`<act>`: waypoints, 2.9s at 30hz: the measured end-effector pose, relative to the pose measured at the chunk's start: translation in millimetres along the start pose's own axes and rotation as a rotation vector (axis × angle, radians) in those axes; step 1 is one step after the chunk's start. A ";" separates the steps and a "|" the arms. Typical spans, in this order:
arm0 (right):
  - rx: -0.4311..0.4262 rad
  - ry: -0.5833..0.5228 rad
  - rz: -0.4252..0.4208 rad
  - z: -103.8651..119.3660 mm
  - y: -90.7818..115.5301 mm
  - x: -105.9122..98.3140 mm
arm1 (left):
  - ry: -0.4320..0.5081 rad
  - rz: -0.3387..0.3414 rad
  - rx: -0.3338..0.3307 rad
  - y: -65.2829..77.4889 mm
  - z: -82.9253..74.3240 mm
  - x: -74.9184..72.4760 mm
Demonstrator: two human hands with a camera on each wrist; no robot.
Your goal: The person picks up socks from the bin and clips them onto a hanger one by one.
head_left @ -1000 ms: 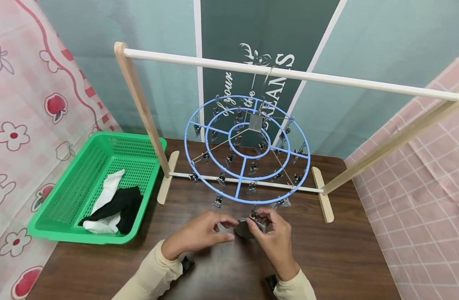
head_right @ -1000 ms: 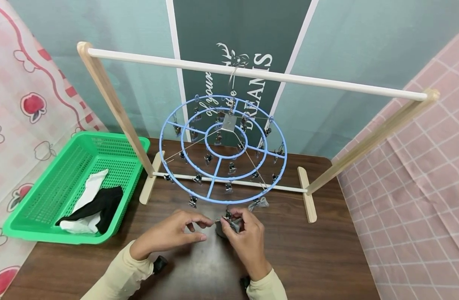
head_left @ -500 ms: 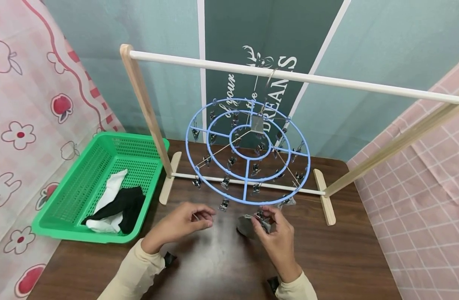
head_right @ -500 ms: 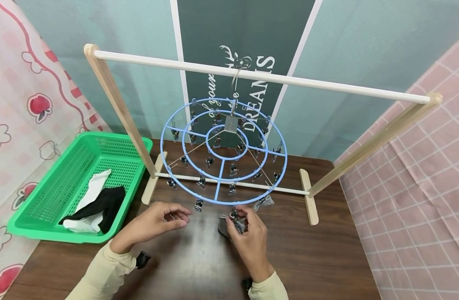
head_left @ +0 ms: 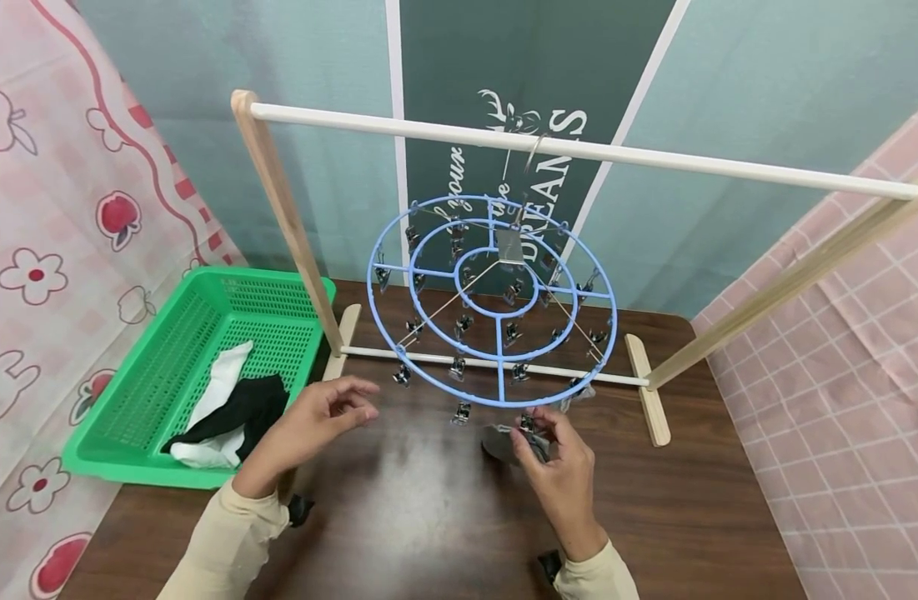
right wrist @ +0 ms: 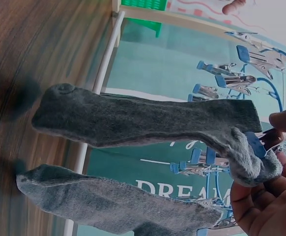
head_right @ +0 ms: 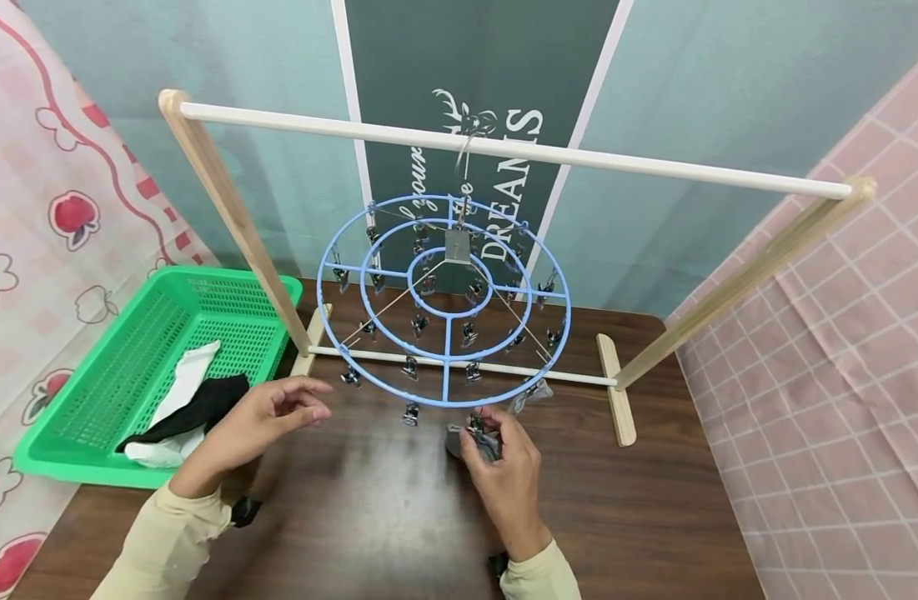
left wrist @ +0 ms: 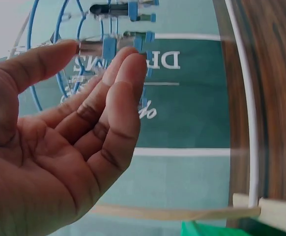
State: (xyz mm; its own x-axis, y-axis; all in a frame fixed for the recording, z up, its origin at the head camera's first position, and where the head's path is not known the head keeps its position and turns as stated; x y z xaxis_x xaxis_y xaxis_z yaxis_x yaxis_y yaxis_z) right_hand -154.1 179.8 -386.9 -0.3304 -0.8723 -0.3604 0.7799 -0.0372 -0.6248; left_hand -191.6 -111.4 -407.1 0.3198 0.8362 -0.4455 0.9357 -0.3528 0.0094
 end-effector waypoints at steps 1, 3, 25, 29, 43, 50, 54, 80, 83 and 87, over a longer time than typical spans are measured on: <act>0.004 -0.003 -0.002 -0.3 -0.2 -0.6 | -0.001 -0.019 -0.010 1.0 1.1 -5.0; 0.011 0.003 -0.010 -0.6 -0.4 -2.2 | -0.001 -0.055 -0.037 3.1 4.0 -14.9; 0.033 0.073 -0.069 -13.5 2.7 -14.3 | -0.136 -0.273 -0.203 16.7 44.4 -89.4; 0.029 0.083 -0.084 -10.5 0.8 -17.2 | -0.188 -0.228 -0.215 14.7 49.1 -94.9; 0.044 0.084 -0.095 -20.8 3.7 -22.1 | -0.367 -0.244 -0.258 14.5 72.6 -121.7; 0.057 0.088 -0.110 -24.1 4.1 -24.7 | -0.428 -0.229 -0.309 17.4 84.2 -132.1; 0.067 0.101 -0.107 -27.0 4.1 -25.0 | -0.447 -0.177 -0.361 18.2 94.9 -134.9; 0.126 0.144 -0.094 -43.4 10.0 -27.1 | -0.296 0.220 -0.642 11.0 156.4 -119.9; 0.129 0.152 -0.097 -45.4 10.8 -27.3 | -0.274 0.229 -0.659 13.0 160.2 -119.0; 0.147 0.168 -0.101 -49.0 12.2 -28.6 | -0.262 0.220 -0.660 14.4 164.0 -118.7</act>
State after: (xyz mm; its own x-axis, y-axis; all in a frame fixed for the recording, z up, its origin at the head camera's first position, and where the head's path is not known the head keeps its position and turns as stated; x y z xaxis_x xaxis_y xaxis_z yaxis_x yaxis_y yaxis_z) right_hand -161.2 228.2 -418.1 -0.4846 -0.7677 -0.4192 0.8035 -0.2011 -0.5603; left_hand -240.6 -284.6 -500.9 0.5411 0.6189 -0.5694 0.7758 -0.1058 0.6221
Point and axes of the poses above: each hand's wrist, its own y-axis away from the middle knuckle, its own x-axis out of the palm, z = x × y, the point moved 10 cm from there along -y, towards the middle knuckle, and after that the axes turned 2 degrees about -y, right-handed, at the moved point
